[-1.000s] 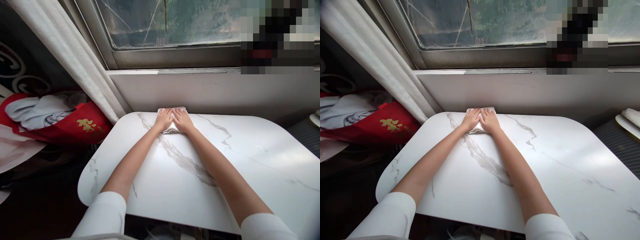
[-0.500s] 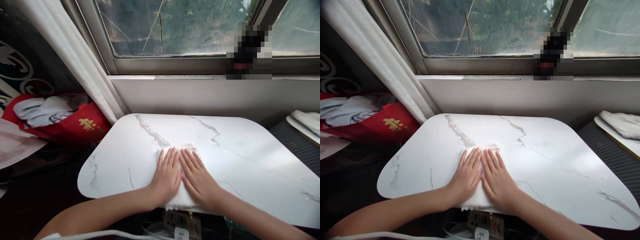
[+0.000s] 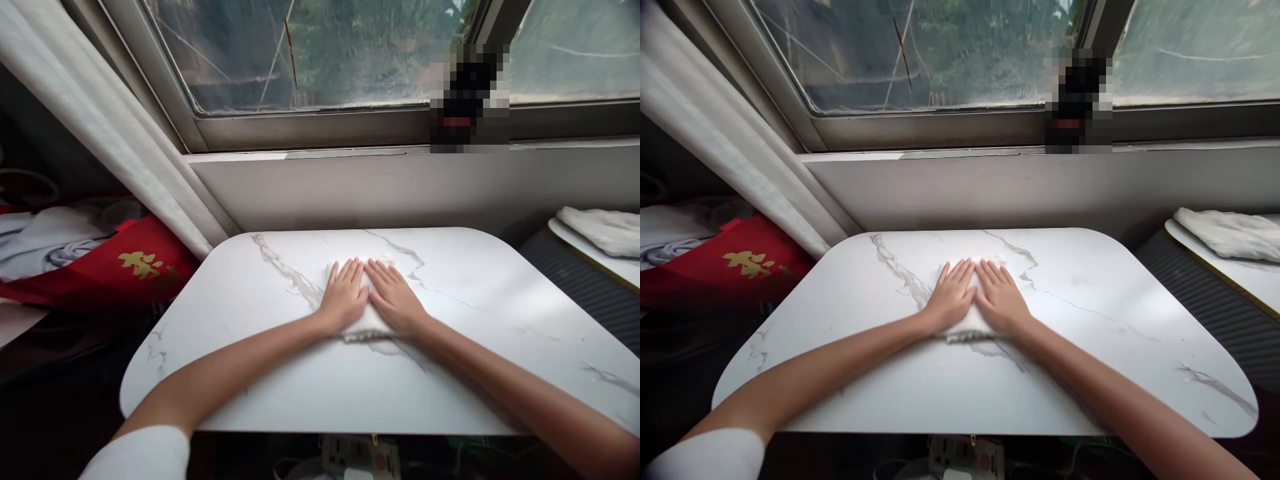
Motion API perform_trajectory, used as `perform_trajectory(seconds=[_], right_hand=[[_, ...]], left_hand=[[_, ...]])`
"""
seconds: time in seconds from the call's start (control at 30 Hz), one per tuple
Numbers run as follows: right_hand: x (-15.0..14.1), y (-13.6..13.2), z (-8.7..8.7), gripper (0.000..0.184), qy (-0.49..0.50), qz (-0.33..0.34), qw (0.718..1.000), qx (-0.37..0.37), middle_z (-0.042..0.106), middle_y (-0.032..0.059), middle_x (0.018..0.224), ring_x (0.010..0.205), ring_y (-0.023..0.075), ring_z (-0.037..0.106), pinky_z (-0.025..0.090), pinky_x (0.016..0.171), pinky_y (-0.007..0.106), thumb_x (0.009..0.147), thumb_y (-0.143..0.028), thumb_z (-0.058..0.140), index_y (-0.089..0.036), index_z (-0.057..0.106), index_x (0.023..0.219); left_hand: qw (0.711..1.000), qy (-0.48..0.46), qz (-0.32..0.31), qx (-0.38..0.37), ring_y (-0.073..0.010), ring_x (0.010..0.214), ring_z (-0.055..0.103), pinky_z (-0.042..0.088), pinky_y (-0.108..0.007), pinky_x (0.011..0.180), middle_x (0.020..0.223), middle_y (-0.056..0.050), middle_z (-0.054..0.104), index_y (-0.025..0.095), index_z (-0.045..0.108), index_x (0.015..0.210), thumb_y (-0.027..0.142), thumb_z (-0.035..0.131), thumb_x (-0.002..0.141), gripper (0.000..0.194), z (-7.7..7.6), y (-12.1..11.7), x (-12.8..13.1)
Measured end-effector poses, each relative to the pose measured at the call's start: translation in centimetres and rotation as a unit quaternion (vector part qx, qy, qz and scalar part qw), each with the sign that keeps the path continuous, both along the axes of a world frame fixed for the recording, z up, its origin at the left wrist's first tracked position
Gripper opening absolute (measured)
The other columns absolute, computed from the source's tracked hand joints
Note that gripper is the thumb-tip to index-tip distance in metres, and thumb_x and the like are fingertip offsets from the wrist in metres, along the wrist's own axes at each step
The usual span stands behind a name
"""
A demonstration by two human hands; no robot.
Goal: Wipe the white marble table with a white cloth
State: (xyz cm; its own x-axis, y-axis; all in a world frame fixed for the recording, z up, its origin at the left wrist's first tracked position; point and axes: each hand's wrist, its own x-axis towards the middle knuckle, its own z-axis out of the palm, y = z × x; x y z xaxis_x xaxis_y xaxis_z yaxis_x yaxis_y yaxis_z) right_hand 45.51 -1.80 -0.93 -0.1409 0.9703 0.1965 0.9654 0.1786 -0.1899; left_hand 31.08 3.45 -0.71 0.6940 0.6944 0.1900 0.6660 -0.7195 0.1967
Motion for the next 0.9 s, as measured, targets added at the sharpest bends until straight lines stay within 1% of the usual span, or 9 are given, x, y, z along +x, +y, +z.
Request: perform_trajectory(seconds=[0.1, 0.2, 0.3, 0.4, 0.57, 0.63, 0.7, 0.8, 0.9], right_hand=[[2.2, 6.0, 0.0, 0.054, -0.009, -0.036, 0.999, 0.016, 0.031, 0.0099, 0.148, 0.137, 0.0212, 0.024, 0.019, 0.111, 0.041, 0.091, -0.029, 0.025, -0.010, 0.033, 0.142], [4.1, 10.1, 0.0, 0.054, -0.018, -0.052, 0.998, 0.016, 0.031, 0.0106, 0.148, 0.137, 0.0208, 0.024, 0.018, 0.111, 0.039, 0.091, -0.026, 0.025, -0.007, 0.033, 0.141], [5.4, 12.2, 0.0, 0.054, -0.023, -0.063, 0.998, 0.018, 0.032, 0.0106, 0.147, 0.136, 0.0208, 0.025, 0.017, 0.111, 0.038, 0.091, -0.026, 0.024, -0.007, 0.034, 0.140], [6.2, 13.1, 0.0, 0.053, -0.024, -0.070, 0.997, 0.019, 0.035, 0.0099, 0.146, 0.135, 0.0206, 0.027, 0.017, 0.110, 0.038, 0.091, -0.025, 0.024, -0.007, 0.035, 0.140], [6.3, 13.0, 0.0, 0.053, -0.032, -0.067, 0.997, 0.031, 0.034, 0.0097, 0.147, 0.135, 0.0206, 0.027, 0.018, 0.110, 0.038, 0.091, -0.024, 0.025, -0.008, 0.035, 0.140], [6.0, 12.5, 0.1, 0.053, -0.037, -0.070, 0.996, 0.027, 0.033, 0.0101, 0.147, 0.136, 0.0207, 0.026, 0.017, 0.111, 0.038, 0.091, -0.024, 0.025, -0.007, 0.034, 0.140], [5.6, 11.3, 0.2, 0.054, -0.042, -0.077, 0.996, 0.020, 0.031, 0.0107, 0.148, 0.136, 0.0211, 0.024, 0.016, 0.111, 0.038, 0.091, -0.023, 0.024, -0.006, 0.033, 0.141], [4.9, 7.9, 0.2, 0.055, -0.064, -0.078, 0.995, 0.014, 0.029, 0.0135, 0.148, 0.137, 0.0235, 0.023, 0.017, 0.111, 0.040, 0.092, -0.025, 0.024, -0.003, 0.031, 0.141], [3.8, 2.6, -0.1, 0.056, -0.095, -0.059, 0.993, 0.028, 0.027, 0.0180, 0.148, 0.138, 0.0275, 0.019, 0.017, 0.111, 0.046, 0.092, -0.026, 0.023, 0.002, 0.029, 0.141]], left_hand=[[1.000, -0.002, 0.024, 0.015, -0.0185, 0.137, 0.024, 0.009, -0.041, 0.115, 0.147, -0.010, 0.031, 0.007, 0.033, 0.139, 0.025, 0.025, 0.094, 0.050, 0.0, 5.7, 3.6], [0.999, 0.001, 0.029, 0.023, -0.0186, 0.136, 0.025, 0.009, -0.040, 0.114, 0.146, -0.010, 0.032, 0.005, 0.034, 0.139, 0.023, 0.025, 0.093, 0.050, 0.0, 9.9, 6.1], [0.999, -0.002, 0.032, 0.028, -0.0189, 0.135, 0.026, 0.010, -0.040, 0.114, 0.146, -0.010, 0.033, 0.007, 0.035, 0.138, 0.023, 0.025, 0.093, 0.049, -0.2, 12.3, 7.7], [0.998, -0.007, 0.038, 0.039, -0.0191, 0.134, 0.030, 0.012, -0.041, 0.113, 0.144, -0.009, 0.037, 0.010, 0.038, 0.137, 0.023, 0.025, 0.093, 0.048, -0.4, 13.3, 8.5], [0.998, -0.007, 0.035, 0.051, -0.0202, 0.134, 0.029, 0.013, -0.043, 0.112, 0.145, -0.010, 0.036, 0.011, 0.037, 0.138, 0.023, 0.025, 0.093, 0.047, -0.4, 13.0, 8.6], [0.998, 0.000, 0.037, 0.045, -0.0199, 0.136, 0.026, 0.011, -0.043, 0.113, 0.146, -0.010, 0.033, 0.010, 0.035, 0.138, 0.023, 0.024, 0.094, 0.048, -0.3, 12.4, 8.4], [0.999, 0.008, 0.036, 0.038, -0.0193, 0.136, 0.024, 0.010, -0.042, 0.113, 0.147, -0.010, 0.031, 0.009, 0.034, 0.139, 0.023, 0.023, 0.094, 0.048, -0.1, 11.4, 8.1], [0.999, 0.016, 0.015, 0.037, -0.0192, 0.137, 0.023, 0.009, -0.042, 0.113, 0.148, -0.010, 0.030, 0.008, 0.033, 0.140, 0.024, 0.023, 0.095, 0.049, -0.1, 8.6, 7.4], [0.999, 0.017, -0.028, 0.036, -0.0200, 0.137, 0.022, 0.008, -0.043, 0.114, 0.148, -0.011, 0.028, 0.006, 0.031, 0.140, 0.025, 0.024, 0.095, 0.050, -0.1, 4.3, 6.1]])
